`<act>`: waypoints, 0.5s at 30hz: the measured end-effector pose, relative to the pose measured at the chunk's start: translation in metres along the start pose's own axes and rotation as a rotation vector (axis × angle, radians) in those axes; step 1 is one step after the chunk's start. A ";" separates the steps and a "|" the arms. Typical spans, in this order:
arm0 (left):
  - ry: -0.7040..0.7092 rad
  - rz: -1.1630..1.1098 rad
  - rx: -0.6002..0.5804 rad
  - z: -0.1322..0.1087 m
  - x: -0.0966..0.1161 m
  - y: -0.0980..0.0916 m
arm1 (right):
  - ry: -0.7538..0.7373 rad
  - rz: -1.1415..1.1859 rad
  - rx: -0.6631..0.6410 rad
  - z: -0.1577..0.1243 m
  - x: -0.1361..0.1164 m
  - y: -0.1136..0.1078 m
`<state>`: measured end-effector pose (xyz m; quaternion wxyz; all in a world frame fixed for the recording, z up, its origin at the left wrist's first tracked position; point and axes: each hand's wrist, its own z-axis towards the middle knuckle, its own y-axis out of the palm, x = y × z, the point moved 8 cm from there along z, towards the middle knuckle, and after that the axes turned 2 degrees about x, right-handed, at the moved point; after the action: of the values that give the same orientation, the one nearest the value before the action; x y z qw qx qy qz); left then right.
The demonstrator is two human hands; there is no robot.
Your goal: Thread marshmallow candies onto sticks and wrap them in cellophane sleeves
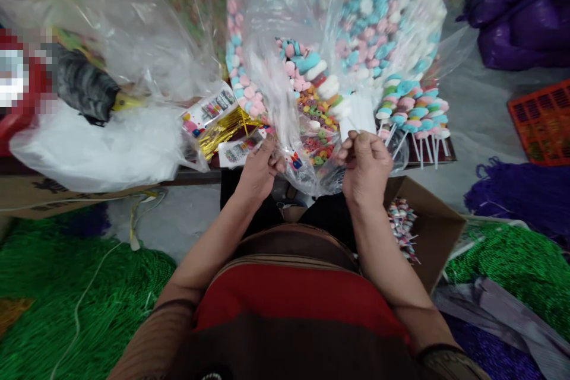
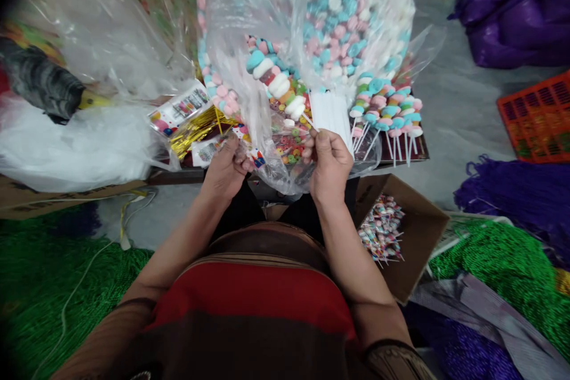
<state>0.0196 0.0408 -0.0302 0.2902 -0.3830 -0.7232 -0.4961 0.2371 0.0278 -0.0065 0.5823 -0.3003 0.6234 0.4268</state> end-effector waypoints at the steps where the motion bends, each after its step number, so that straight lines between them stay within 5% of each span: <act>1: -0.005 -0.019 0.019 0.000 0.002 0.000 | 0.013 0.039 -0.006 -0.002 -0.003 -0.001; 10: 0.250 0.085 0.002 -0.009 0.002 0.001 | -0.021 0.063 -0.081 -0.024 -0.006 0.034; 15: 0.342 0.255 0.050 -0.009 0.002 -0.011 | -0.054 0.017 -0.028 -0.025 -0.002 0.029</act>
<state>0.0101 0.0307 -0.0311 0.4786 -0.3741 -0.6213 -0.4949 0.1997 0.0185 0.0000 0.5909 -0.2916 0.6040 0.4484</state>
